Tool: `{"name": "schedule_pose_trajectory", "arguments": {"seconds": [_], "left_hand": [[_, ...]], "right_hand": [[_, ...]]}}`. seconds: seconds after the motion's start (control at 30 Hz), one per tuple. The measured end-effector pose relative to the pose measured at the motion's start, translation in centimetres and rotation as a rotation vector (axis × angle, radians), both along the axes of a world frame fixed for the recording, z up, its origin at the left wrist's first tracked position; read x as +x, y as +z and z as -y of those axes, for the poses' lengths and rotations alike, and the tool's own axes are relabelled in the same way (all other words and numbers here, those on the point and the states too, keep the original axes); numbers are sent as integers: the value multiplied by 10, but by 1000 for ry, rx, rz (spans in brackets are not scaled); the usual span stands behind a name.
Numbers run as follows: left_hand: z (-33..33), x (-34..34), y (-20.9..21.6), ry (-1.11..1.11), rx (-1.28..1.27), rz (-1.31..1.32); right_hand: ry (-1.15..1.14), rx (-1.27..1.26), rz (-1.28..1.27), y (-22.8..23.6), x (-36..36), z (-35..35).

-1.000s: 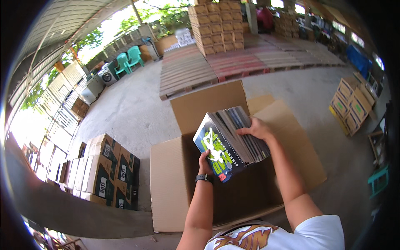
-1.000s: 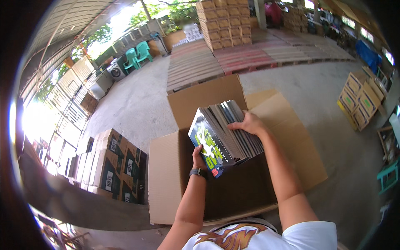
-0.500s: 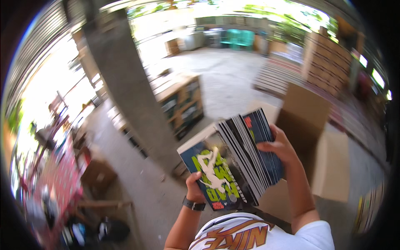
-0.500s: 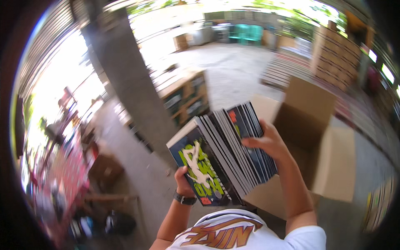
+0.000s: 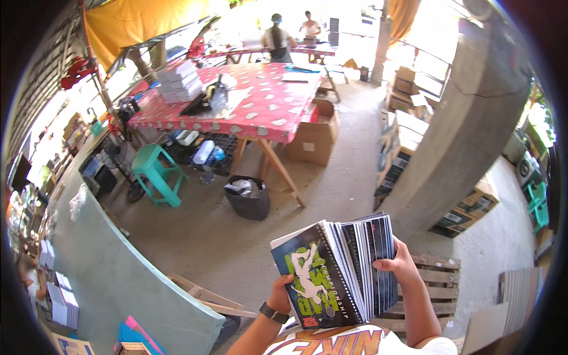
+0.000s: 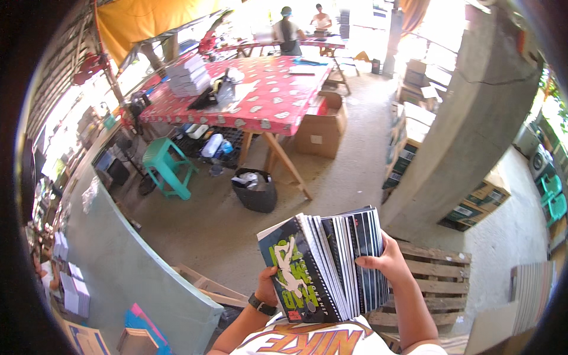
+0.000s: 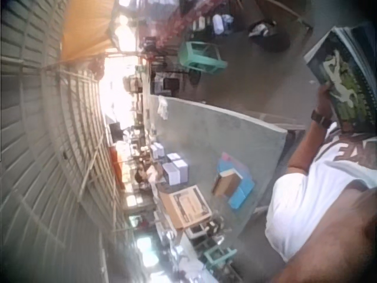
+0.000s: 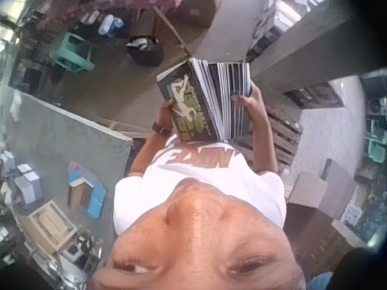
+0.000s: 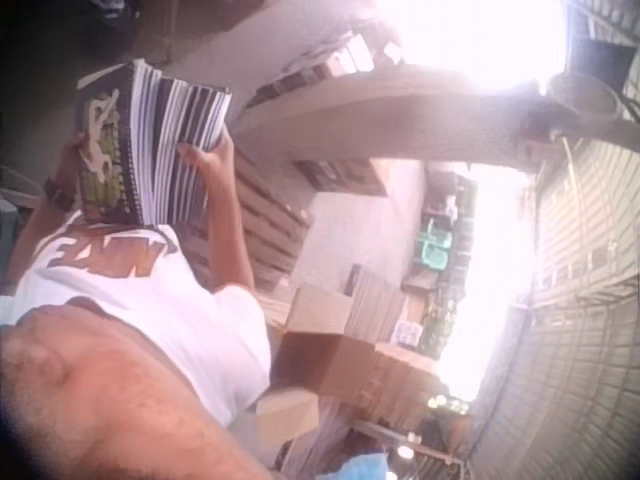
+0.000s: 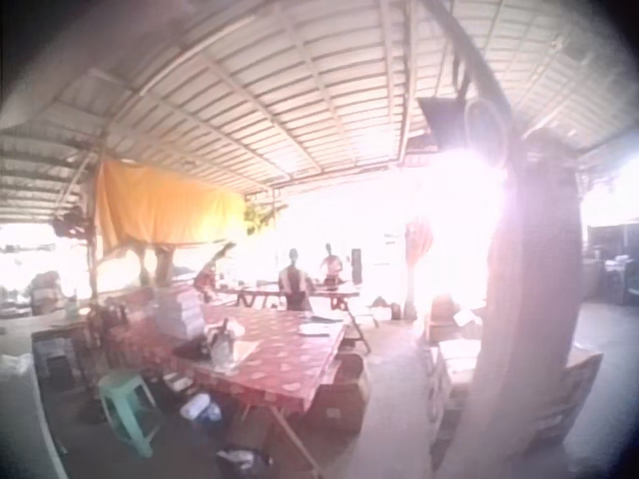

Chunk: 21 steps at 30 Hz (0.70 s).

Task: The person takes stacks of books from a large cardboard box, carries them to a table, and organizes them into separate piles based on the book covers.

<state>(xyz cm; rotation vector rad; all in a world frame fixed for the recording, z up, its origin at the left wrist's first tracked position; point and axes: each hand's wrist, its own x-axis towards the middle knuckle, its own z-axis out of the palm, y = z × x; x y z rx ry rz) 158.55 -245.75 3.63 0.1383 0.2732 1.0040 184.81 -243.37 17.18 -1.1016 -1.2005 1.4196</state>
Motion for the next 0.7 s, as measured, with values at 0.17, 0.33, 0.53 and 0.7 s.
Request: {"name": "schedule_pose_trajectory", "arguments": {"seconds": [0.17,0.33,0.53,0.7], "left_hand": [[-51,-25,-3,243,-71,-134],[-122,-83,-2,498,-116,-301],[-178,-139,-3,807,-149,-140],[-229,-205,-47,968,89,83]], "right_hand": [[163,-69,-47,-24,-26,-110],[231,-183,-108,-56,-70,-228],[402,-225,-136,-73,-155,-345],[555,-418,-329,-101,-253,-416]]}}
